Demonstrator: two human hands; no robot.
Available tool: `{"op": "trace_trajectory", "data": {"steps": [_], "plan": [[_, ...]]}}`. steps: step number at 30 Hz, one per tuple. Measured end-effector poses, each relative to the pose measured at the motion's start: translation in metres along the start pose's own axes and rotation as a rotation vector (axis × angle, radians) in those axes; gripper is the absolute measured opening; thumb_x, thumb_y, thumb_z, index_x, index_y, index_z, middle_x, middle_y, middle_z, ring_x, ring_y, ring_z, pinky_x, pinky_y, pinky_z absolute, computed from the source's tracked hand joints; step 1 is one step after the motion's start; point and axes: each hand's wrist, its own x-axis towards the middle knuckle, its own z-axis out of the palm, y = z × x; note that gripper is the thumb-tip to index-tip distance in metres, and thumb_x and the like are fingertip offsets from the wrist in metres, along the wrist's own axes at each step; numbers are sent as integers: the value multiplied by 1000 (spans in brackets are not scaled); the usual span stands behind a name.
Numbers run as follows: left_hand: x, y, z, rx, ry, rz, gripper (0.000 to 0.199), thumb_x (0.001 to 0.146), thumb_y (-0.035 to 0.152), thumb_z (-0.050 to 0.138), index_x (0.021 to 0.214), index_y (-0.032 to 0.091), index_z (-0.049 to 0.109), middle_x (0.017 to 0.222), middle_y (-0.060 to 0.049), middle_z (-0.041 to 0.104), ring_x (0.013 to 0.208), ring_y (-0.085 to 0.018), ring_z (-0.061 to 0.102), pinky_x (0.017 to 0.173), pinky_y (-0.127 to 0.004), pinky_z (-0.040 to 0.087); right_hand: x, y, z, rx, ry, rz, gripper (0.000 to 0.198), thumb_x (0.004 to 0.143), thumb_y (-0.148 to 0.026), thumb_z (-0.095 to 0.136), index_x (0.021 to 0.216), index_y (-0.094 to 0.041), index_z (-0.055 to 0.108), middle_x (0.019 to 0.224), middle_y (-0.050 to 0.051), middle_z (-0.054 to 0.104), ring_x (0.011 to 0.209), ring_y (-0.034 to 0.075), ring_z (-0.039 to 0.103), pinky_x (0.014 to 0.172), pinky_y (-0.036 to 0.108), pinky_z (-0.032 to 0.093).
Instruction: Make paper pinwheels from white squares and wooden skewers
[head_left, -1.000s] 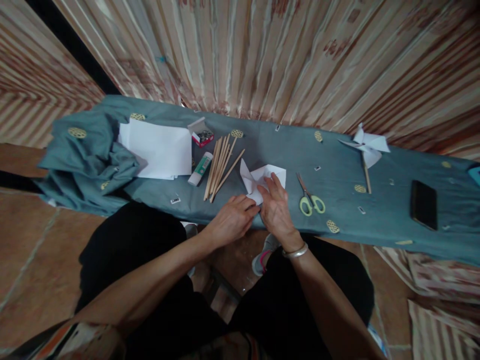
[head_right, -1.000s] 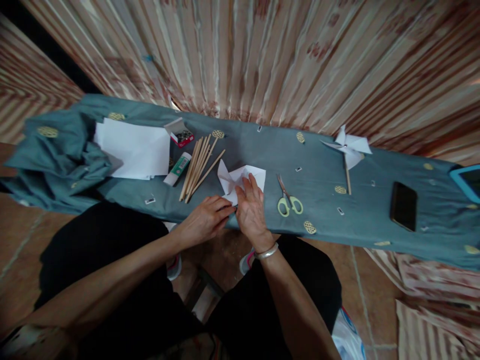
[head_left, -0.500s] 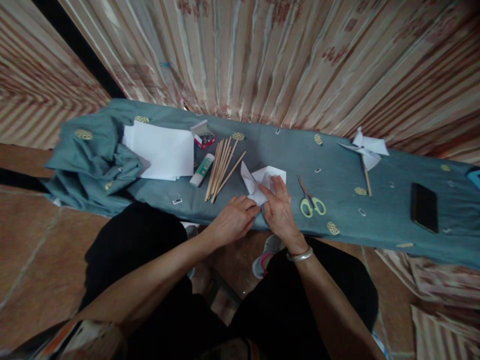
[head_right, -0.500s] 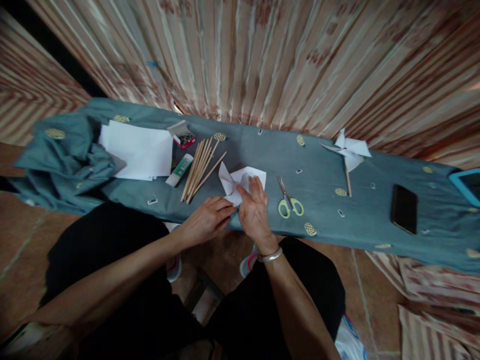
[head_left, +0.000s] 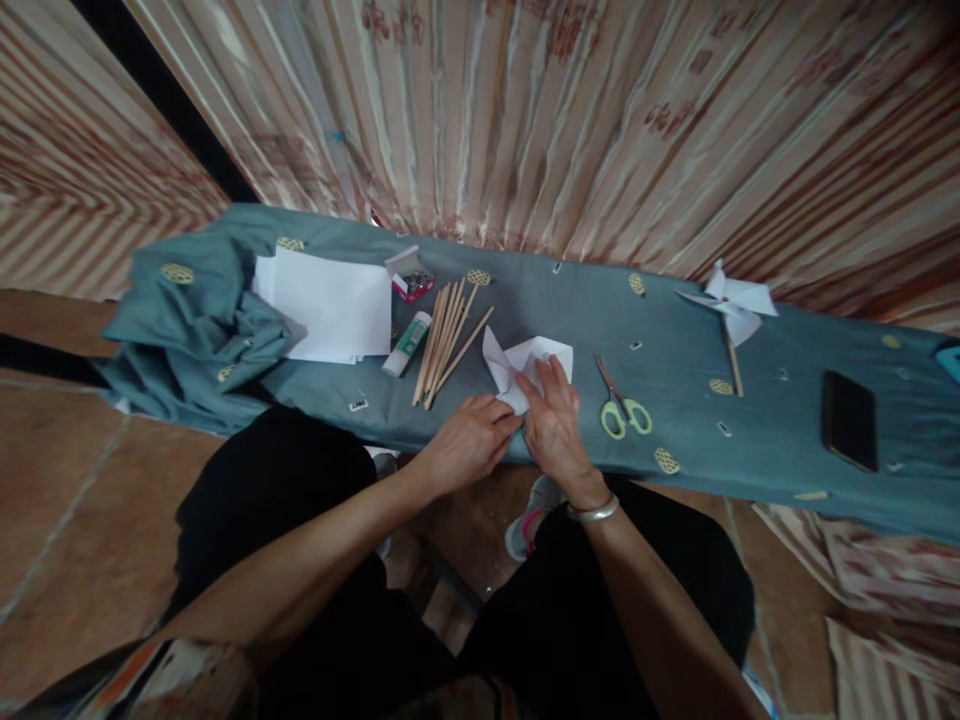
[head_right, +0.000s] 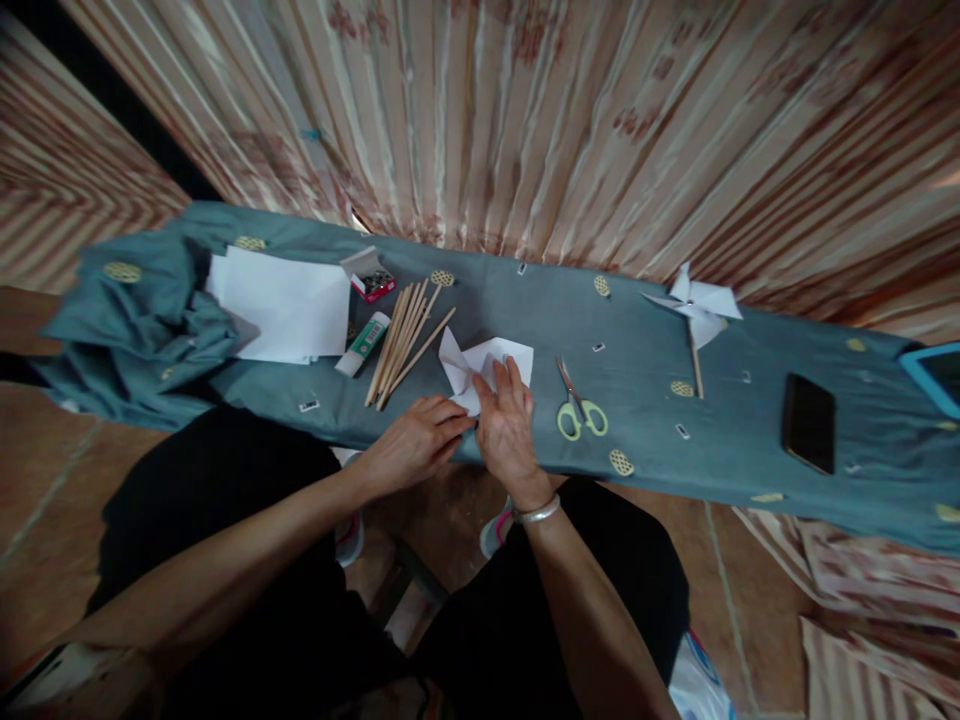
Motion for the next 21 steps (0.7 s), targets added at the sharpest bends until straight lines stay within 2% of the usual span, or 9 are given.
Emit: {"op": "trace_trajectory", "data": {"steps": [4,9,15,19,21], "plan": [[-1,-1,0,6,23,18,23,91,17,49,111,14,60,109,-10,62,102,-24,54,85,-38,44,3,8,-13,45,50,0,57,86,-9,33,140,-20,44,154,11,32,146,26,19,112,53,29],[-1,-2,0,6,44,34,21,91,17,49,109,16,60,111,-9,61,101,-23,54,85,-38,44,19,34,-19,60,187,163,52,88,-15,38,139,-14,44,145,16,45,137,30,39,110,52,35],[-1,-1,-1,3,66,54,21,91,17,50,108,17,63,110,-9,60,101,-23,53,86,-37,43,31,47,-19,161,199,215,46,87,-26,46,129,-11,54,135,19,54,130,31,46,108,52,37],[-2,-4,-4,-10,81,45,22,93,16,47,107,17,64,109,-9,61,99,-22,53,85,-37,43,32,52,-20,307,236,306,45,82,-30,54,122,-11,60,129,20,58,104,29,64,97,50,46],[-3,-6,-6,-16,99,46,23,93,17,47,105,17,66,109,-9,61,100,-22,53,86,-37,43,32,57,-19,386,244,366,46,80,-34,57,120,-11,61,123,19,62,90,26,67,90,48,50]]}}
